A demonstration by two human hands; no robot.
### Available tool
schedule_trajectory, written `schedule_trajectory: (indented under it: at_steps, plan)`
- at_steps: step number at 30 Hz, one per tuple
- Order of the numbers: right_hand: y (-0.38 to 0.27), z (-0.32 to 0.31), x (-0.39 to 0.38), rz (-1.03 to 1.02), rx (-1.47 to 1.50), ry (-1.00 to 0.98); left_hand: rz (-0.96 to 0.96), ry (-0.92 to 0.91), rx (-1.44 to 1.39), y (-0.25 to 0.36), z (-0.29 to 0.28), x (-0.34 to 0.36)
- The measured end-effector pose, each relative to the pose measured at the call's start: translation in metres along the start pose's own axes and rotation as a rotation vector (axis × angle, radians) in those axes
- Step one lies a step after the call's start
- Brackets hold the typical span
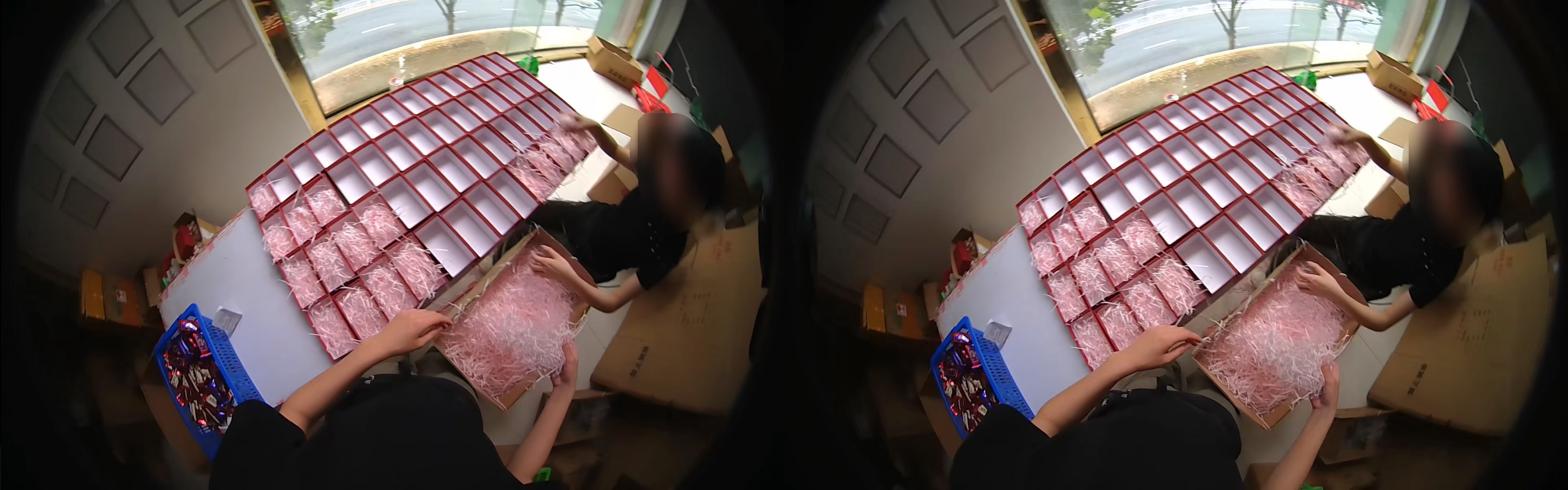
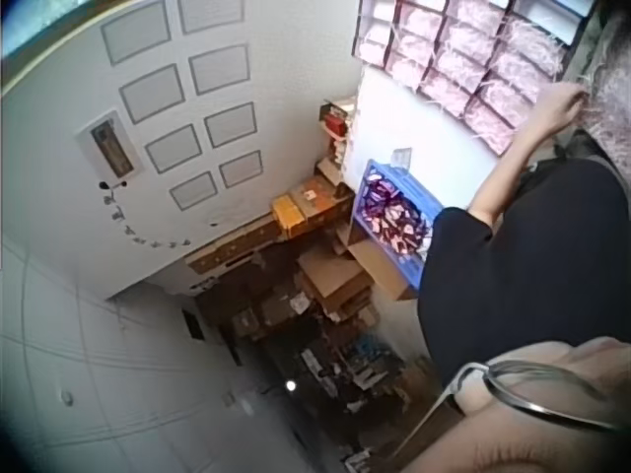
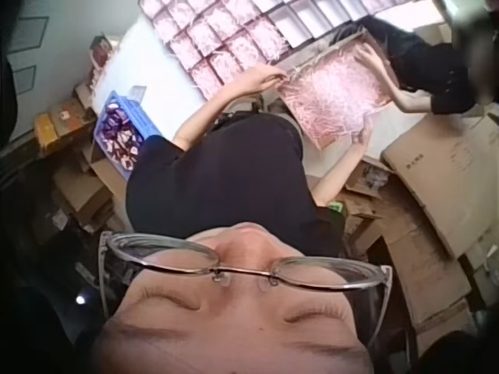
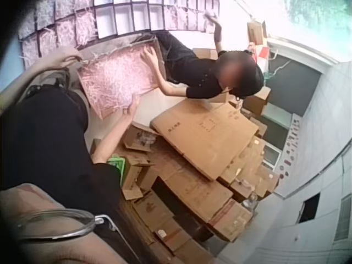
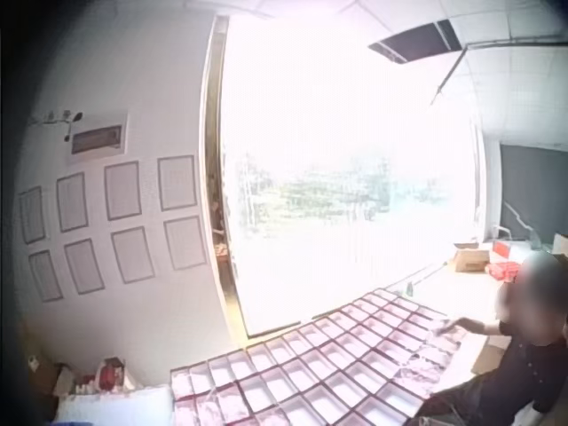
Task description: The person fills red compartmentalized boxes with pink shredded paper by hand. They repeatedly grab handfuls of paper from a large cardboard box and place them into the empty compartments on the table.
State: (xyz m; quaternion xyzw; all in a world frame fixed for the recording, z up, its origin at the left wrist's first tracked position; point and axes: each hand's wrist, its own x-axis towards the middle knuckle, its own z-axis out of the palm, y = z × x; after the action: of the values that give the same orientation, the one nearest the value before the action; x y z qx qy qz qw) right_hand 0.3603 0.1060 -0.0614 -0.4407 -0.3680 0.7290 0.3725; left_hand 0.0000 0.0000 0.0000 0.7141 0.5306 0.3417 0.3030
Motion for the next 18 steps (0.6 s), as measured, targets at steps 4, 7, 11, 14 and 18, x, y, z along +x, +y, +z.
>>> schedule_trajectory:
  at_steps: [4,7,11,14,18]
  plan:
    - [0.055,0.031,0.01,0.422,-1.477,0.306,0.031,-0.222,0.22,-0.004,-0.025,0.003]
    - [0.012,-0.016,-0.016,-0.06,-1.264,0.253,0.014,-0.332,0.128,0.019,0.009,0.029]
    - [-0.026,0.037,-0.019,0.079,-1.179,-0.084,0.167,-0.156,-0.072,0.044,0.022,0.052]
    - [-0.058,0.103,-0.029,-0.171,-0.963,-0.307,0.248,-0.097,-0.298,0.057,0.05,0.076]
    - [-0.096,0.151,-0.023,-0.175,-0.599,-0.432,0.05,-0.471,-0.742,0.051,0.085,0.074]
